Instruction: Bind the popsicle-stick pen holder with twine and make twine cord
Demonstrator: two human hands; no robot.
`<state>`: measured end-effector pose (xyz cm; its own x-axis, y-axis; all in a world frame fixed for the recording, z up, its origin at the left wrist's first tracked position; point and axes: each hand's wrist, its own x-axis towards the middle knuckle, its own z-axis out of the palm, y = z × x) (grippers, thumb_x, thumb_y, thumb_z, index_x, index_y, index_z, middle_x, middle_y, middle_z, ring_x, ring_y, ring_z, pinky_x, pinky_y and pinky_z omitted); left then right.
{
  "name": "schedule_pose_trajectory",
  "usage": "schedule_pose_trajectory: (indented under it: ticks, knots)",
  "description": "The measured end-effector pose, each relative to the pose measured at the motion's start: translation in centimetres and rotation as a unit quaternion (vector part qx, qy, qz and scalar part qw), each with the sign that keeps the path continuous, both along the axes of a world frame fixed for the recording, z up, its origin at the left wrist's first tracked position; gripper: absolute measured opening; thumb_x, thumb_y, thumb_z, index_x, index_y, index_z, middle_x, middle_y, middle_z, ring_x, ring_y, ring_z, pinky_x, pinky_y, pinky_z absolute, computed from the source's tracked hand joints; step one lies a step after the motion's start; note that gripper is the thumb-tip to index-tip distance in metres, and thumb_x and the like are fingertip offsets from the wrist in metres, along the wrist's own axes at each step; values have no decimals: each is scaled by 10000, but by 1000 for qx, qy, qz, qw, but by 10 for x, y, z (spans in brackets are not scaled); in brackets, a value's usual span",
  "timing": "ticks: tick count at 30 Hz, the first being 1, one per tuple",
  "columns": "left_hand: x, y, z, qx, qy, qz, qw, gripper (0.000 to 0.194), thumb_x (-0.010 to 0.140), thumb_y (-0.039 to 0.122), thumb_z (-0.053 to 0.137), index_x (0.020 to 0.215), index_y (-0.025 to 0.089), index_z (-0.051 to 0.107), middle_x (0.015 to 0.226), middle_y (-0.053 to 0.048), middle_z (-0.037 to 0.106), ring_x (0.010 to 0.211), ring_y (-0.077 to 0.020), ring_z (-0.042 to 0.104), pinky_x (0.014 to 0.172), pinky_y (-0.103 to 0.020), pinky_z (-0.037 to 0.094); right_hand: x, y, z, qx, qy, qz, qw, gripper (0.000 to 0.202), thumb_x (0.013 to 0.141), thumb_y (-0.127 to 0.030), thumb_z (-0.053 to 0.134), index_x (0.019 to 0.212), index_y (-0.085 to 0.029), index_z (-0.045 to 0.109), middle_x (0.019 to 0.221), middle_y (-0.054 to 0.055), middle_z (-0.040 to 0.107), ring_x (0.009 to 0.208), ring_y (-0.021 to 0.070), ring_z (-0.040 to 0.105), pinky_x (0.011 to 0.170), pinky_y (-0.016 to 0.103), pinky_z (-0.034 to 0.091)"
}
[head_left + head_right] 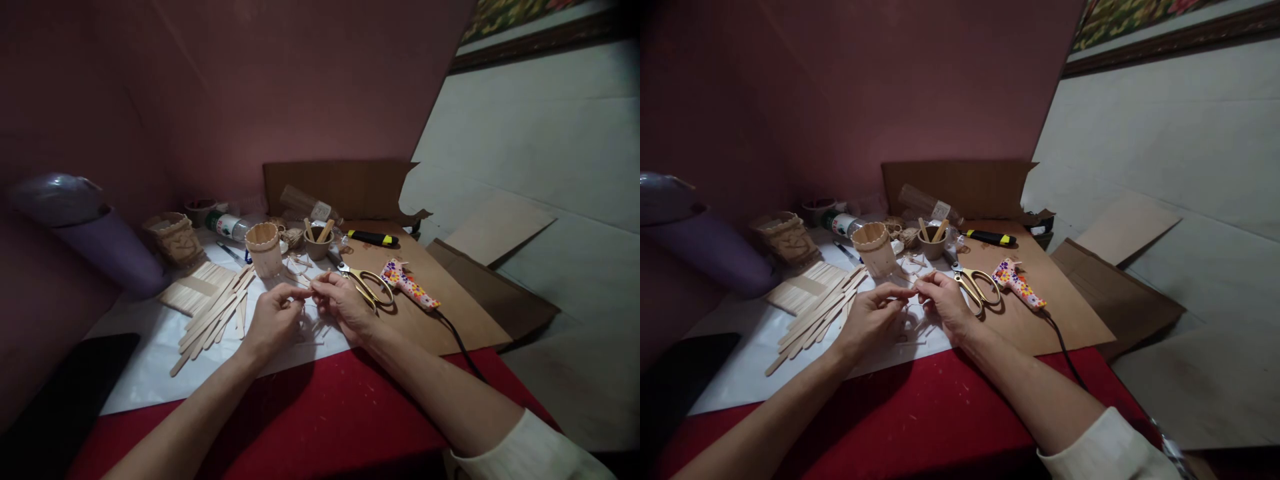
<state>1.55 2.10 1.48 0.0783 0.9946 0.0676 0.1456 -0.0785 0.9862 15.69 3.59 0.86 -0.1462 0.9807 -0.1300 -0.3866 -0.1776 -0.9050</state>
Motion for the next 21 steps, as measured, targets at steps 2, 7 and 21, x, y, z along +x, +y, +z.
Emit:
schedule_pose_trajectory:
  ticks: [2,7,21]
  knots:
    - [1,0,-1,53,31,-1,998,156,685,131,588,781,150,710,739,-23,642,548,-83,506,489,-195,381,0,0,-1,5,-3,7,1000,212,630,-293,713,702,-162,563,596,-33,537,519,61,447,454,178,297]
    - [0,0,3,17,-22,6,1000,144,686,226,668,803,145,644,641,7,599,484,-72,462,449,-192,358,-1,0,-4,28,-34,10,999,255,658,-351,710,736,-168,551,624,-23,567,511,65,457,450,185,315]
    - [-1,-2,9,-220,-201,-53,953,175,645,218,720,718,124,591,465,62,454,325,-12,311,324,-156,162,-2,-2,0,144,-72,-24,987,186,697,-333,693,711,-188,576,680,-38,518,595,86,409,555,228,324]
